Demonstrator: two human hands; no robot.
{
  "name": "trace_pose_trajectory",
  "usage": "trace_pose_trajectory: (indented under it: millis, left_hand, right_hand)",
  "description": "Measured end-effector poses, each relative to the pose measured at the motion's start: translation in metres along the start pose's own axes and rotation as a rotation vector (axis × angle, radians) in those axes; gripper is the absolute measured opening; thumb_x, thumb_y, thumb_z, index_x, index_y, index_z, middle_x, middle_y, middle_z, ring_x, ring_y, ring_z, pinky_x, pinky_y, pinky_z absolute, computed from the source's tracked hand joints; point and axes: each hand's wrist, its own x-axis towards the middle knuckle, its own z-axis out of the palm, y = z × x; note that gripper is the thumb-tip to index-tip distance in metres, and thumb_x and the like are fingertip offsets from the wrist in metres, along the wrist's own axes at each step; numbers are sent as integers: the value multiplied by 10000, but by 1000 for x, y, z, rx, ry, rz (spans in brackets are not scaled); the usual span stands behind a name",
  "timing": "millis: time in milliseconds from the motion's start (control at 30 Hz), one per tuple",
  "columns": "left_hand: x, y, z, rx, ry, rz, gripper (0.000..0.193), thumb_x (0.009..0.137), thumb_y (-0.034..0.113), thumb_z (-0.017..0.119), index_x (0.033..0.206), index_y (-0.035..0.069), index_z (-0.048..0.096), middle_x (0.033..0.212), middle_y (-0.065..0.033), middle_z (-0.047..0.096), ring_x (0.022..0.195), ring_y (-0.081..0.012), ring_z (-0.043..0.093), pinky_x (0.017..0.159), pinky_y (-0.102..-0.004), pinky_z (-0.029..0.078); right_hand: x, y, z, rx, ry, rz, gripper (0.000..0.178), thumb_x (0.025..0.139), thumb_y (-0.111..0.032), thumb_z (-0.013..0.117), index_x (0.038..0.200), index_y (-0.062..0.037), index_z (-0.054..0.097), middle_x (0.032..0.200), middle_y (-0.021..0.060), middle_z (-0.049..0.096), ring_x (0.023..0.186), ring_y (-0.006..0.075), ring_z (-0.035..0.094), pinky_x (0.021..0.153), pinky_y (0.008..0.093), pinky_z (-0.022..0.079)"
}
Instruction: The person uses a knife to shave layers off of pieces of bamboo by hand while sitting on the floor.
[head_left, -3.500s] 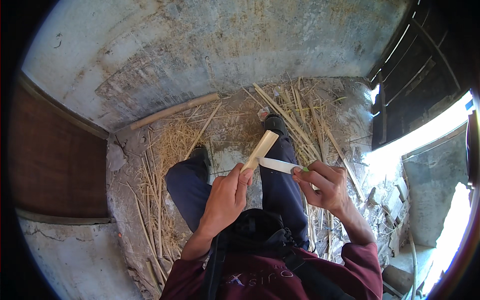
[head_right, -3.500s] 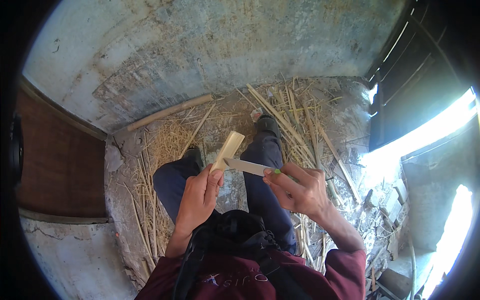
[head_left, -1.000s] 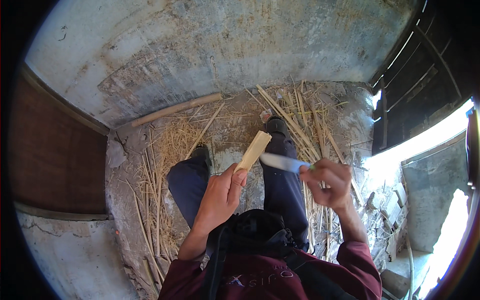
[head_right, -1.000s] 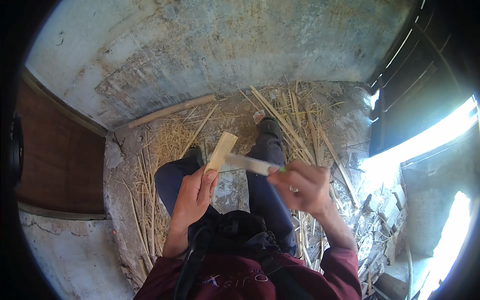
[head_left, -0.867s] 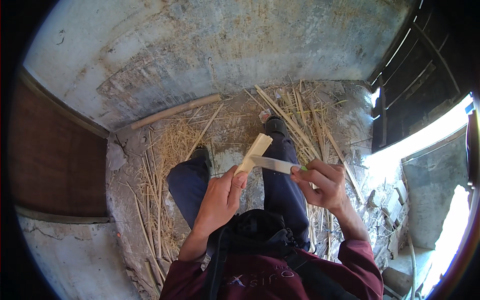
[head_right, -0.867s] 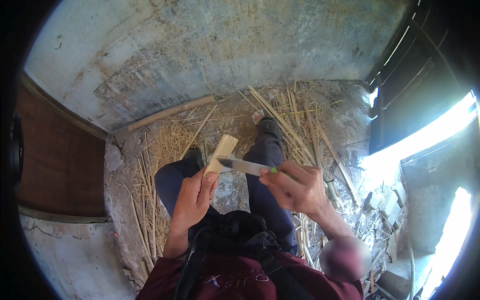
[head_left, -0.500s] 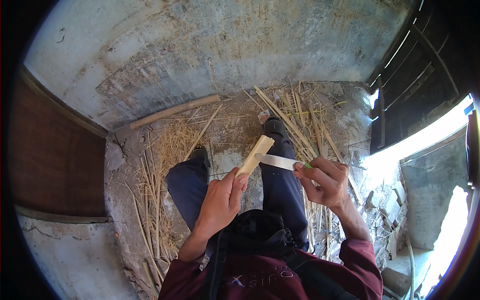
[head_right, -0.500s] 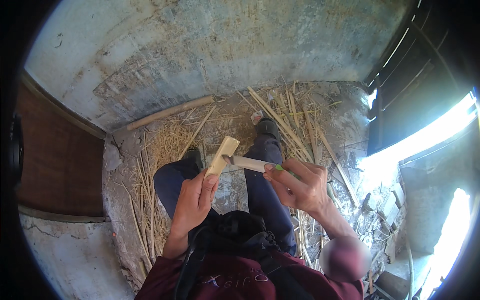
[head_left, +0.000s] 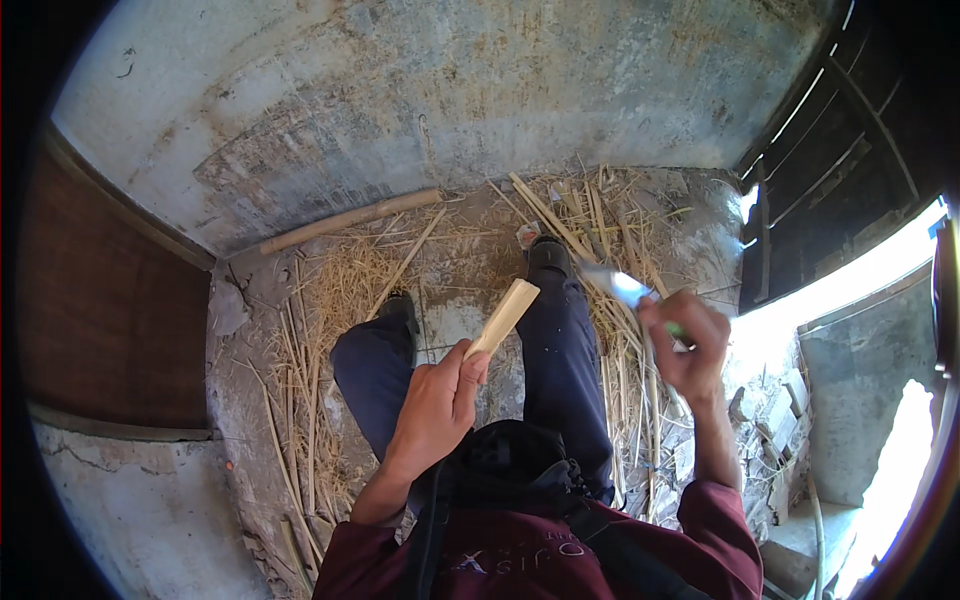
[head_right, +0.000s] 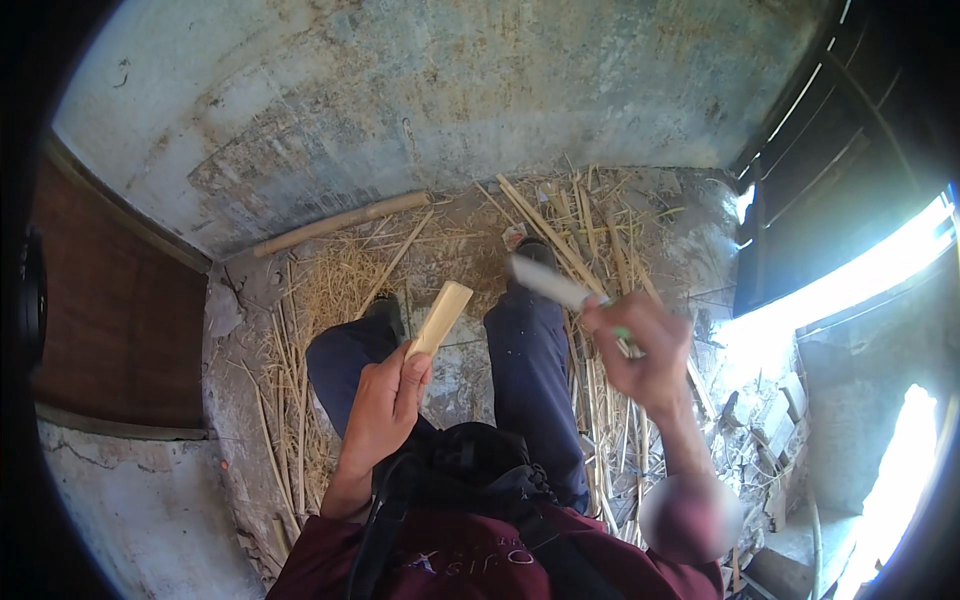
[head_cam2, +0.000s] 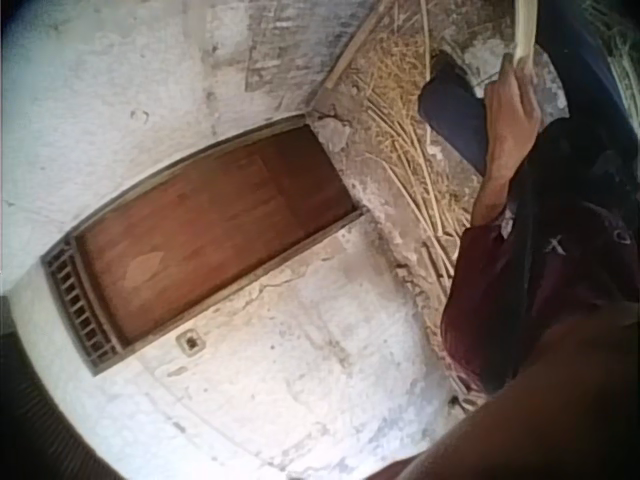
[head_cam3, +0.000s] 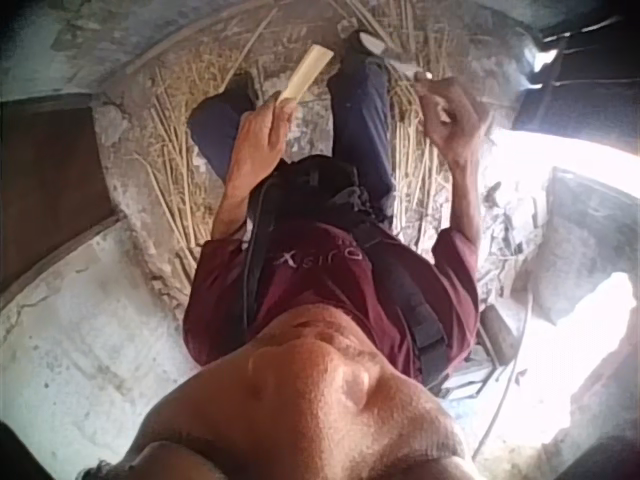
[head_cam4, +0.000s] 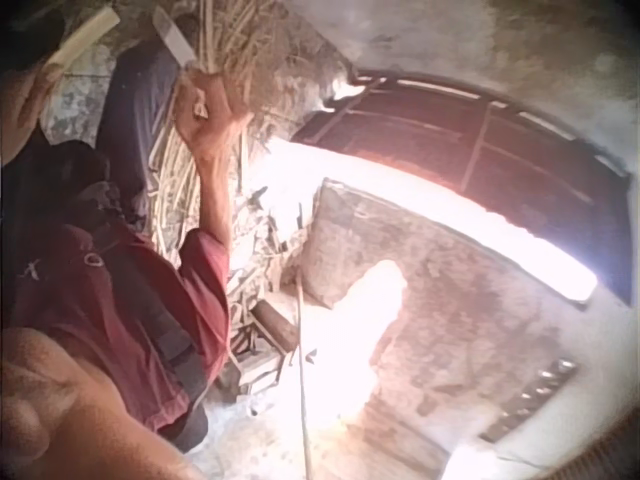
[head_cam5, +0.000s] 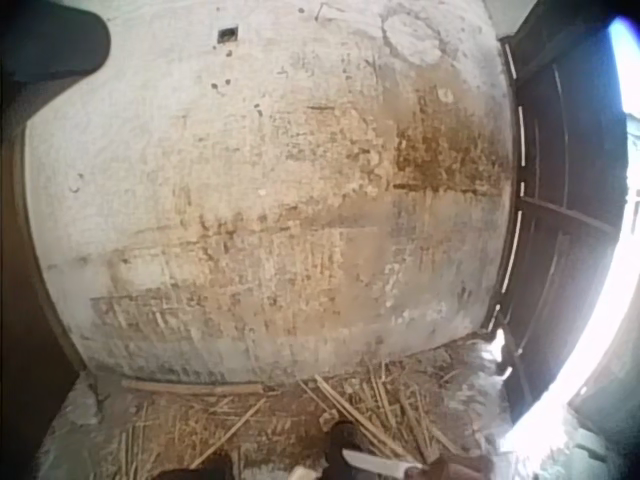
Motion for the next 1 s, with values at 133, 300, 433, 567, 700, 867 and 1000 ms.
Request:
trace_pose_trajectory:
  millis: [133,300,433,567,700,867,1000]
  left_hand:
    - [1,2,5,-4,42,9,391,1190,282,470,947,5,602,636,-56,518,536,-138,498,539,-335,394]
    - [2,5,5,4,-2,10,372,1185,276,480,968,-1,598,641,-87,528,531,-207,525,540,-367,406]
    - [2,7,4,27,-4,5,337,1176,259,497,993,-8,591,650,-158,561,511,-356,593,533,-438,430]
    - [3,6,6,39,11,12,341,1176,260,498,987,-8,591,642,-163,560,505,-361,589,528,-443,423]
    - [6,2,6,55,9,19,342,1175,261,500,989,-11,591,649,-165,569,519,-369,600,537,-446,432]
    - [12,7,2,68,30,43,330,1171,251,507,996,-16,593,668,-167,580,552,-384,621,563,-448,452]
    - [15,5,2,61,35,68,342,1173,255,500,985,-15,594,653,-133,552,541,-318,588,555,-414,438]
  right_hand:
    - [-6,-30,11,30,-157,-129,149,837,-86,874,959,-113,793,754,19,669,520,177,629,434,333,451]
    - [-10,-32,20,50,-165,-149,210,835,-132,886,1033,-140,815,723,-1,623,492,167,591,422,344,431]
    - [-11,-28,24,-43,-137,-153,165,843,-120,881,990,-124,806,719,5,631,489,170,593,427,341,440]
    - [-4,-24,21,-45,-67,-124,131,848,-97,876,950,-108,794,727,12,646,488,180,598,433,340,449]
    - [-2,-26,19,-86,-38,-118,159,833,-85,884,966,-109,801,735,17,652,503,191,616,442,339,454]
    - [5,-27,18,-102,-2,-119,195,815,-81,897,986,-113,810,743,21,653,515,194,624,450,344,456]
    - [6,-24,21,-215,38,-107,149,860,-91,866,998,-101,809,737,42,653,530,187,631,457,326,455]
